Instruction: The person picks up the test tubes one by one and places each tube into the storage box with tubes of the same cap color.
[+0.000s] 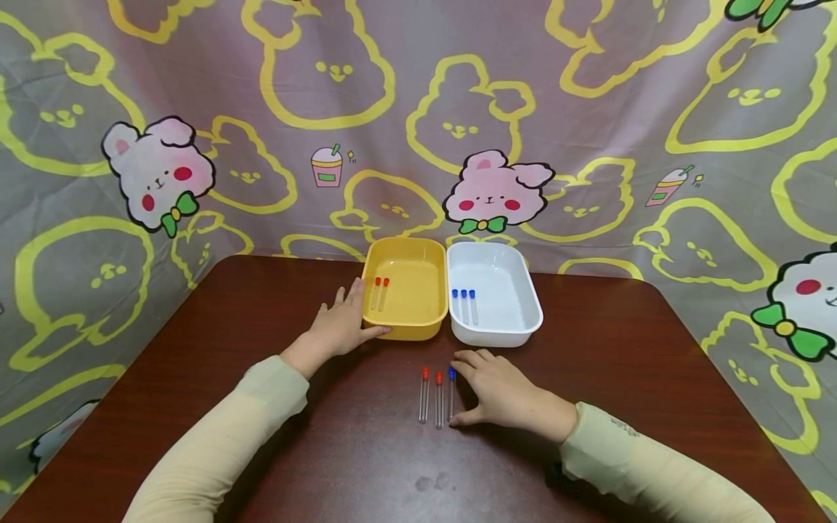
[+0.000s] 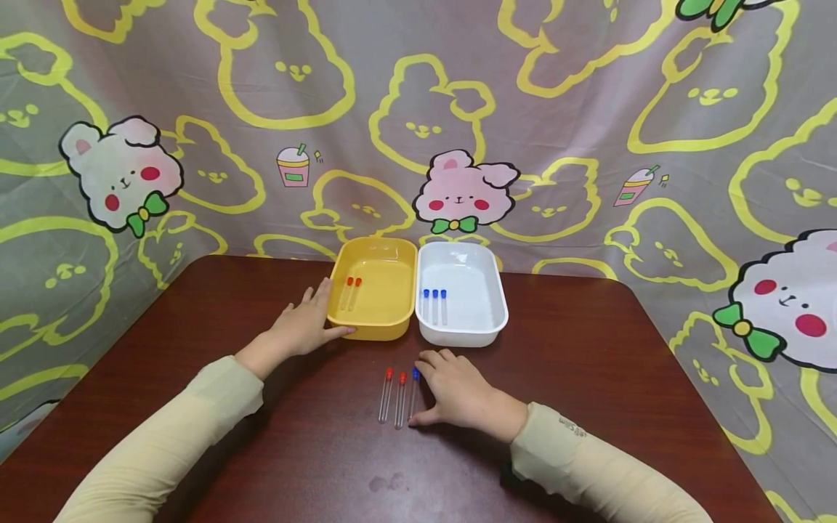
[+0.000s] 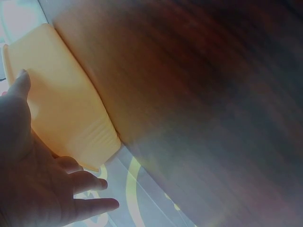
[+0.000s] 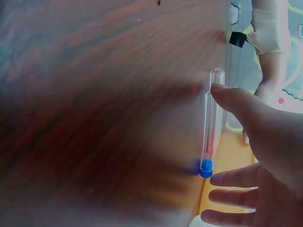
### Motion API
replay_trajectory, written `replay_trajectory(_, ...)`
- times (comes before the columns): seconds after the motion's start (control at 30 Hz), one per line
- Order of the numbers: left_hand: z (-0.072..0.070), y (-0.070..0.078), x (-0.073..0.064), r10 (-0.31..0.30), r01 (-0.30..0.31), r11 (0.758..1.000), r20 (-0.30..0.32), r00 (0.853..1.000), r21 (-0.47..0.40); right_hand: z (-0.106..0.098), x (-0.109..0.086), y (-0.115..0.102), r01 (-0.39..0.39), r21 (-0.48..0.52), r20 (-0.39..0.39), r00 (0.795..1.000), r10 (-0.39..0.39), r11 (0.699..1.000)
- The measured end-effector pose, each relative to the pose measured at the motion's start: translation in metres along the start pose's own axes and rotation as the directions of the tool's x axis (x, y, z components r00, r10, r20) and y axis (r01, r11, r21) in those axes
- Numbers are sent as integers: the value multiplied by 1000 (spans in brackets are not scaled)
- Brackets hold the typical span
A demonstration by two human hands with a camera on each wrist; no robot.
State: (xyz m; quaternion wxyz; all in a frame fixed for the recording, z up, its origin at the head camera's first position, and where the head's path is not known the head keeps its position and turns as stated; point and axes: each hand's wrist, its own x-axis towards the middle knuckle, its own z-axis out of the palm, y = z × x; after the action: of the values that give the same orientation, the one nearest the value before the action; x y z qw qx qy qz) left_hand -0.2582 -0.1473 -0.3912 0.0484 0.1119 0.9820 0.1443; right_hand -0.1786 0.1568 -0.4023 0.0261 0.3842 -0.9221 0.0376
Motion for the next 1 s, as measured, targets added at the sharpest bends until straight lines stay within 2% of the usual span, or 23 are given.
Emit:
replay_trajectory(0.43,-1,0,-2,9,-9,1000,-3,1000,-3,2,0,-1,1,-23,1,1000,-1,1000)
replay_trajectory(0.77,-2,1,-2,5,-5,1000,3,1000,-10,1,1,-2,-4,7,18,1000,4,1000)
replay_trajectory(1.0,-1,0,-2,9,-9,1000,-1,1000,-8,3,2,-1,11,15,-11,1000,-11,1000)
